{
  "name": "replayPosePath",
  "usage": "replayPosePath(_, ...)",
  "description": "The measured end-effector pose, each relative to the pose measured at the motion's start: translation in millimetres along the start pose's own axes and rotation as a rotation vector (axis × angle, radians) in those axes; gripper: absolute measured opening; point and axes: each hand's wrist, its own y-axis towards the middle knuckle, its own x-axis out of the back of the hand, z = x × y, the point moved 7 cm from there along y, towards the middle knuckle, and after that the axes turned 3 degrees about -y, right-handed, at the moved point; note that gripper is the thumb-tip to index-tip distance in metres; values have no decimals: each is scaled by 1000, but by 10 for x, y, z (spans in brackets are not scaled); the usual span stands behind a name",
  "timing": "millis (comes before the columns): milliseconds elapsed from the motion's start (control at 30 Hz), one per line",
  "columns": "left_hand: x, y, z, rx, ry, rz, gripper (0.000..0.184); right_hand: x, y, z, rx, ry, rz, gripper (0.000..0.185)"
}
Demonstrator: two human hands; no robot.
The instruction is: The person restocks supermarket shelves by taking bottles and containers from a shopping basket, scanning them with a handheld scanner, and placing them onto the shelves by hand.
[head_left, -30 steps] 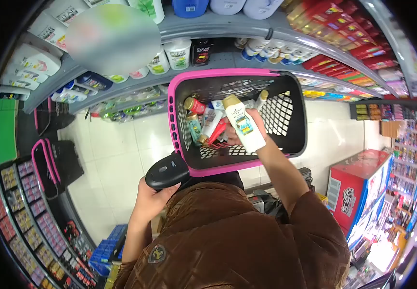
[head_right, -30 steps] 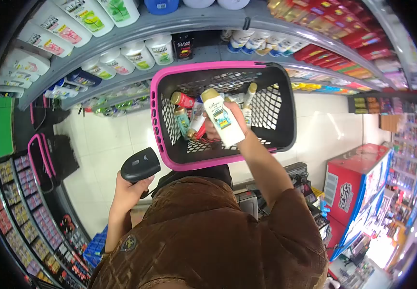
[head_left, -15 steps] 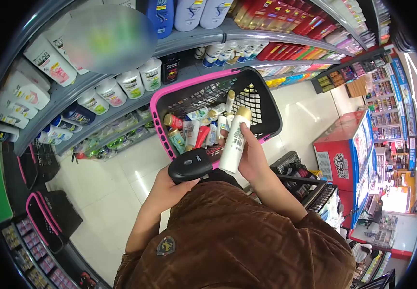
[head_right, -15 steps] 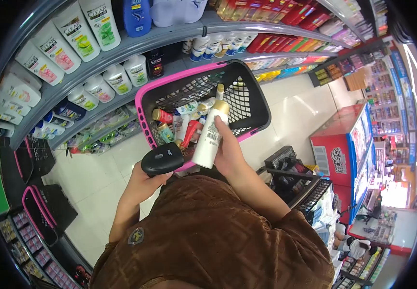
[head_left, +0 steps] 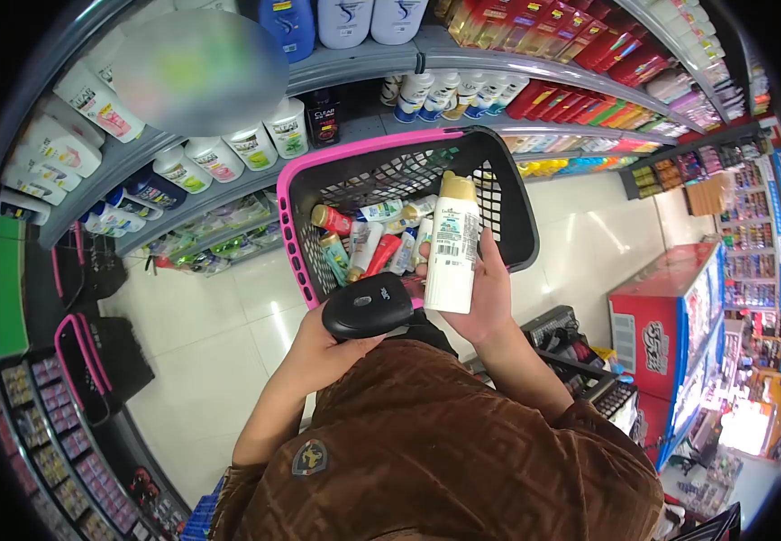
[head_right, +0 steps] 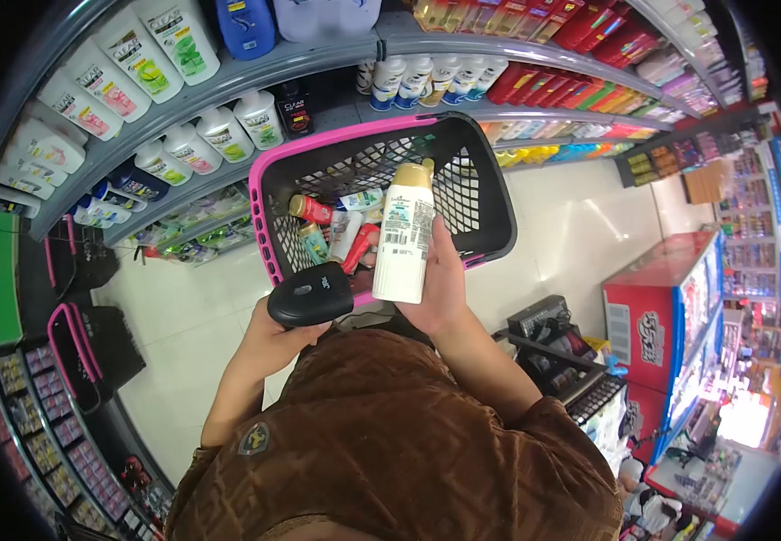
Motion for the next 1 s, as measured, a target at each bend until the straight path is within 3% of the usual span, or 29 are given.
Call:
replayPosePath(167, -578, 253, -45, 126, -2, -90, 30, 296, -63, 438, -16, -51, 57, 69)
replayPosePath(233, -775, 375, -102, 58, -7, -124, 27, 406, -95, 711, 93, -341, -3, 68)
replayPosePath(367, -1101, 641, -143, 6, 142, -172, 26, 623, -158, 1045, 153, -429, 93, 66)
replayPosePath(567, -1413, 1039, 73, 121, 70, -291, 25, 976, -113, 1305, 58, -354, 145, 68)
replayPosePath(633, -1459, 1169, 85, 41, 173, -296, 19, 1074, -63, 1386, 24, -337, 125, 68)
replayPosePath(1000, -1416, 1461, 388, 227, 151, -319, 25, 1419, 270, 1380, -48, -293, 126, 68)
